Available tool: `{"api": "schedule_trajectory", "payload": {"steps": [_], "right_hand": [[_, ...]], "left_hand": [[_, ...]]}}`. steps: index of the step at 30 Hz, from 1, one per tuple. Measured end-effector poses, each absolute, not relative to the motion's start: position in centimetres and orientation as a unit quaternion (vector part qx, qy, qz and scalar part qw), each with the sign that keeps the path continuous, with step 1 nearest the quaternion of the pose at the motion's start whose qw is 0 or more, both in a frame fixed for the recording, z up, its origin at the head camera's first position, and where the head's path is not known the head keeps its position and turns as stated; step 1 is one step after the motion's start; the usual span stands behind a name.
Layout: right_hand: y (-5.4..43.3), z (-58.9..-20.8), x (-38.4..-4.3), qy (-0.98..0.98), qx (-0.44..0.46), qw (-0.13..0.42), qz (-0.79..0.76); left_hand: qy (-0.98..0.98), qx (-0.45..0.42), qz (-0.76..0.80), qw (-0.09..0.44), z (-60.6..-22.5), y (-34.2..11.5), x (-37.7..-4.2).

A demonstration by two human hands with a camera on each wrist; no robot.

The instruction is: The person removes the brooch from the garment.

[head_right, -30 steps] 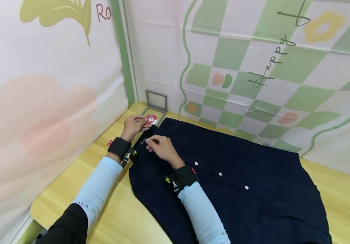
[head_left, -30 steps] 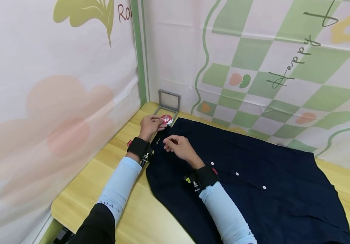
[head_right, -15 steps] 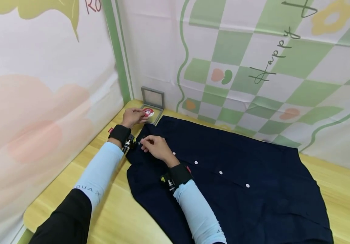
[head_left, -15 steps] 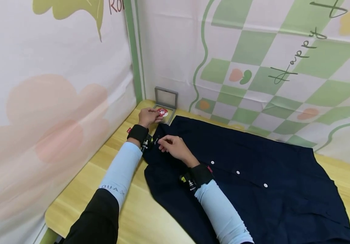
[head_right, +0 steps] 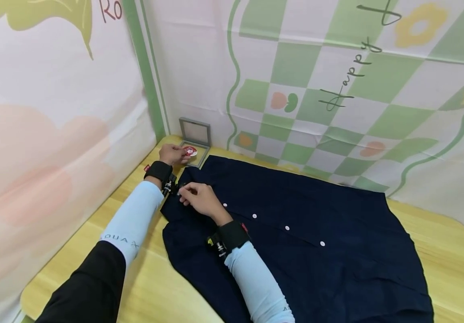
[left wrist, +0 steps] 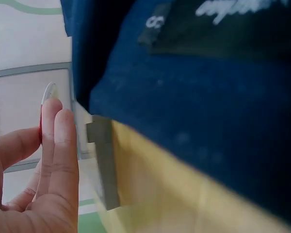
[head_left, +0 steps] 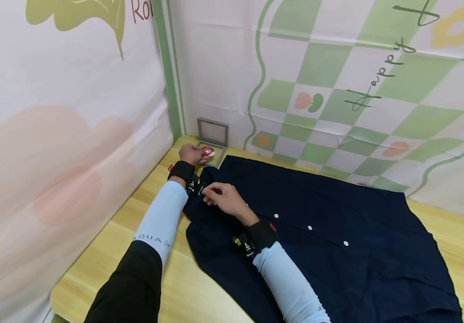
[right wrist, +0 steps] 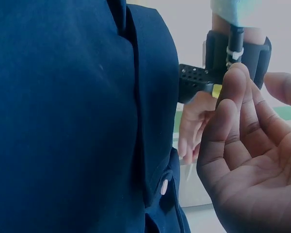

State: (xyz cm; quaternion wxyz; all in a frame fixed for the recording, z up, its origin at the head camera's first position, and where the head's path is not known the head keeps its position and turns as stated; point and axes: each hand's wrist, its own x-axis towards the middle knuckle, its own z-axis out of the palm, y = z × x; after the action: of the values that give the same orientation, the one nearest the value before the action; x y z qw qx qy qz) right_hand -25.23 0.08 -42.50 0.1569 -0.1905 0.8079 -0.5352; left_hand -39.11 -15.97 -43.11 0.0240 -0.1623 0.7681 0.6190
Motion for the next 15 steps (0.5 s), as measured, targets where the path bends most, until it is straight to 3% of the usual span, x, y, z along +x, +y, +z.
{"api": "schedule_trajectory", "payload": {"steps": [15], "right_hand": [[0.5, -38.7, -22.6, 0.808, -0.193, 0.157, -0.533]], "left_hand": [[0.773, -0.203, 0.601, 0.016, -43.6, -15.3, -39.3]]}}
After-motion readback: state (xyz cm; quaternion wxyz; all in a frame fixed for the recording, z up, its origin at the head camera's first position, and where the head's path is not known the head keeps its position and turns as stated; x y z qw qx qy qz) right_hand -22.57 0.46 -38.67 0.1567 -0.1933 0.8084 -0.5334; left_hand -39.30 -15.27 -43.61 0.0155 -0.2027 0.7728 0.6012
